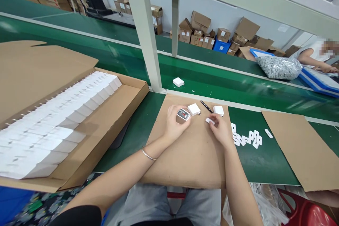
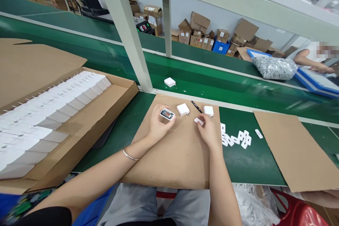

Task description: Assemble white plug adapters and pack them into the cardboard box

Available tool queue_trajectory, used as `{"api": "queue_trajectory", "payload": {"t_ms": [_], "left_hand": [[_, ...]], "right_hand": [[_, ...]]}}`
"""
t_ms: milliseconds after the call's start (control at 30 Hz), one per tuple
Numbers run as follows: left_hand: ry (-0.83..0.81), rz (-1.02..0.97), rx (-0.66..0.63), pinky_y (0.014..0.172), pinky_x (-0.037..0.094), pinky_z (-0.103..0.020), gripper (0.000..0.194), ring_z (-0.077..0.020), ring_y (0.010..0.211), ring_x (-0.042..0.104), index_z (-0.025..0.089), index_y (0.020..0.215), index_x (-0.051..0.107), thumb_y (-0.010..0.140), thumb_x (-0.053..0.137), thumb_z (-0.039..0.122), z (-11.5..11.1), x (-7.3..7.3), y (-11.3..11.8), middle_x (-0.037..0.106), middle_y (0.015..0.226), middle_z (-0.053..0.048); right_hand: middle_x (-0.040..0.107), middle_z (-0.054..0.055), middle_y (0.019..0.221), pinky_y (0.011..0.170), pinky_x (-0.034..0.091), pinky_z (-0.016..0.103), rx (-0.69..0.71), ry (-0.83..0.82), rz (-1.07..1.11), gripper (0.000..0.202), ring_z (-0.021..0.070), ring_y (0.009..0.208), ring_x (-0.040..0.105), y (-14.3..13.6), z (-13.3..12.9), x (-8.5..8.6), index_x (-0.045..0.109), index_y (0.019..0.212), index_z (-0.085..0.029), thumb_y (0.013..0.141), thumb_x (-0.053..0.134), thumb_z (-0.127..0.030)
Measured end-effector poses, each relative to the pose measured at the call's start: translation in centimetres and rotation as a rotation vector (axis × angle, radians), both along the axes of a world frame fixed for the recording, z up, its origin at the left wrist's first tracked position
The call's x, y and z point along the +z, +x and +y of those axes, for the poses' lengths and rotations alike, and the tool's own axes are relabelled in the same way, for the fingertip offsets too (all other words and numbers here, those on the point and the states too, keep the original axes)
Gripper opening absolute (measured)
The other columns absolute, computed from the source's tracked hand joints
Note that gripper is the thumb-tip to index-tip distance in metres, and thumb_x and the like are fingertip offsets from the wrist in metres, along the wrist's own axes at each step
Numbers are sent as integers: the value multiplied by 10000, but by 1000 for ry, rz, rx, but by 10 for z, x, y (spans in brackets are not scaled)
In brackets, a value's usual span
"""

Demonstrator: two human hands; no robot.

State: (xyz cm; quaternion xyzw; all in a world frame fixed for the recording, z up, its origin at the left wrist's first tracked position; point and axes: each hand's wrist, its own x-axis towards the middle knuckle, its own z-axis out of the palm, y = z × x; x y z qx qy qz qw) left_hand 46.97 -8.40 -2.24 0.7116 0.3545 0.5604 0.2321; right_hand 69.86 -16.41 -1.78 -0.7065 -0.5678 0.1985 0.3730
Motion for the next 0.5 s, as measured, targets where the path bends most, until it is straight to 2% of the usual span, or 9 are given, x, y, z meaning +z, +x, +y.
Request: {"api": "queue_trajectory", "payload": {"t_ms": [133,267,367,500], "left_hand": [[72,9,53,937,506,-401,282,-243,1058,594,242,1076,580,826,708,211,0,-3,-1,580,1087,-70],[98,-1,49,927,502,-390,265,-236,1057,574,240,1058,559,836,696,188,-2,-1,0,535,1087,-72],[27,22,-10,932,499,-387,282,-239,1071,562,236,1048,520,828,683,168,-3,0,1,522,1063,-68],[-121,80,-167,994,488,-433,290,-256,1093,544,245,1091,521,838,638,163,-5,-5,3,518,1100,-79]], "right_hand": [[661,85,1224,1017,484,403,77,-26,-123,320,242,1160,604,-1,0,-5,625,1189,-216,882,614,-307],[660,71,1160,966,502,388,60,-60,-79,355,224,1065,617,2,0,-8,626,1208,-216,856,588,-240],[654,75,1158,953,516,387,24,4,-19,345,227,1056,626,-6,1,-4,627,1179,-216,836,609,-237],[664,81,1150,968,528,392,39,199,116,249,225,1061,638,-32,3,6,611,1120,-225,877,614,-279]]}}
